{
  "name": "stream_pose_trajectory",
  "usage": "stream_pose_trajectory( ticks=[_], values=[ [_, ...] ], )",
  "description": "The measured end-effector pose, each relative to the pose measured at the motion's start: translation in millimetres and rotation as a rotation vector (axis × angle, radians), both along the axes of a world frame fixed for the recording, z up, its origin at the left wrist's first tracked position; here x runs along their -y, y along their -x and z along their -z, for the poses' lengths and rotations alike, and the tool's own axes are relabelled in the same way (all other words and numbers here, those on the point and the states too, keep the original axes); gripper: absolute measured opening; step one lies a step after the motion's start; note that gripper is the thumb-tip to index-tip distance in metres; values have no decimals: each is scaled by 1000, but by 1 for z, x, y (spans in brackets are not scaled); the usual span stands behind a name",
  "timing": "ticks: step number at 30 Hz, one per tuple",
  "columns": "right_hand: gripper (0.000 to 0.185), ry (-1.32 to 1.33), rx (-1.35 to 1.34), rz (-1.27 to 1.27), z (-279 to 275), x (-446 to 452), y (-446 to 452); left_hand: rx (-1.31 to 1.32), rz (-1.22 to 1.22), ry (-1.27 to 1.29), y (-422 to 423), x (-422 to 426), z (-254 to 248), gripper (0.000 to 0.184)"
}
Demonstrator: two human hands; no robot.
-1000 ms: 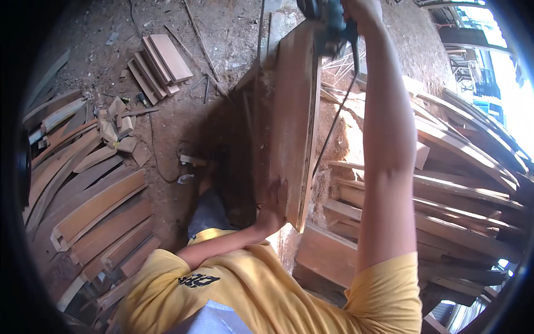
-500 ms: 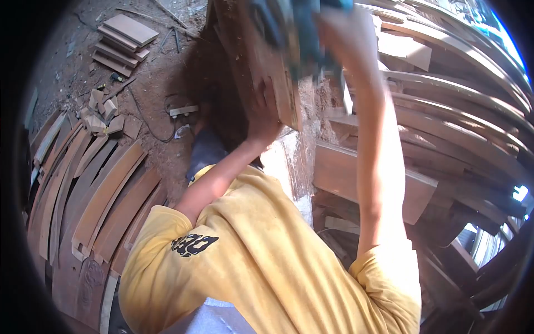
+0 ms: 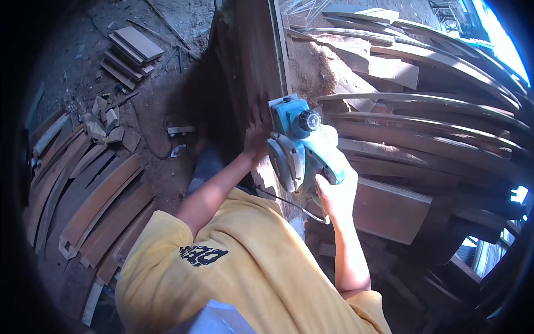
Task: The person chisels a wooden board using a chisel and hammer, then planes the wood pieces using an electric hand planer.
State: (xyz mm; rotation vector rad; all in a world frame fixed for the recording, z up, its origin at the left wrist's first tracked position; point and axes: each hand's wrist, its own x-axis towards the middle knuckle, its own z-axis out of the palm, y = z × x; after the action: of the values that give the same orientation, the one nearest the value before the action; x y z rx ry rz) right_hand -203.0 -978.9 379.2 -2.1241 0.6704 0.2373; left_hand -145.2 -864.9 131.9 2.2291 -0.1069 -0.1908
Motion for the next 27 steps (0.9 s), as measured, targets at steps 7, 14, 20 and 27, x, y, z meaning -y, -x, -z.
stream_pose_trajectory(
  ticks=[7, 14, 20, 27],
  values=[
    [32, -11, 58, -89, 1, -22, -141, 104, -53, 132, -3, -1, 3, 107],
    [10, -24, 175, -181, 20, -45, -315, -45, 18, 138, -3, -2, 2, 112],
    [16, 29, 197, -320, 35, -66, -495, -28, 46, 123, 2, -2, 1, 107],
    [12, 43, 292, -351, 31, -109, -614, 10, 21, 262, -1, -11, 2, 100]
  ],
)
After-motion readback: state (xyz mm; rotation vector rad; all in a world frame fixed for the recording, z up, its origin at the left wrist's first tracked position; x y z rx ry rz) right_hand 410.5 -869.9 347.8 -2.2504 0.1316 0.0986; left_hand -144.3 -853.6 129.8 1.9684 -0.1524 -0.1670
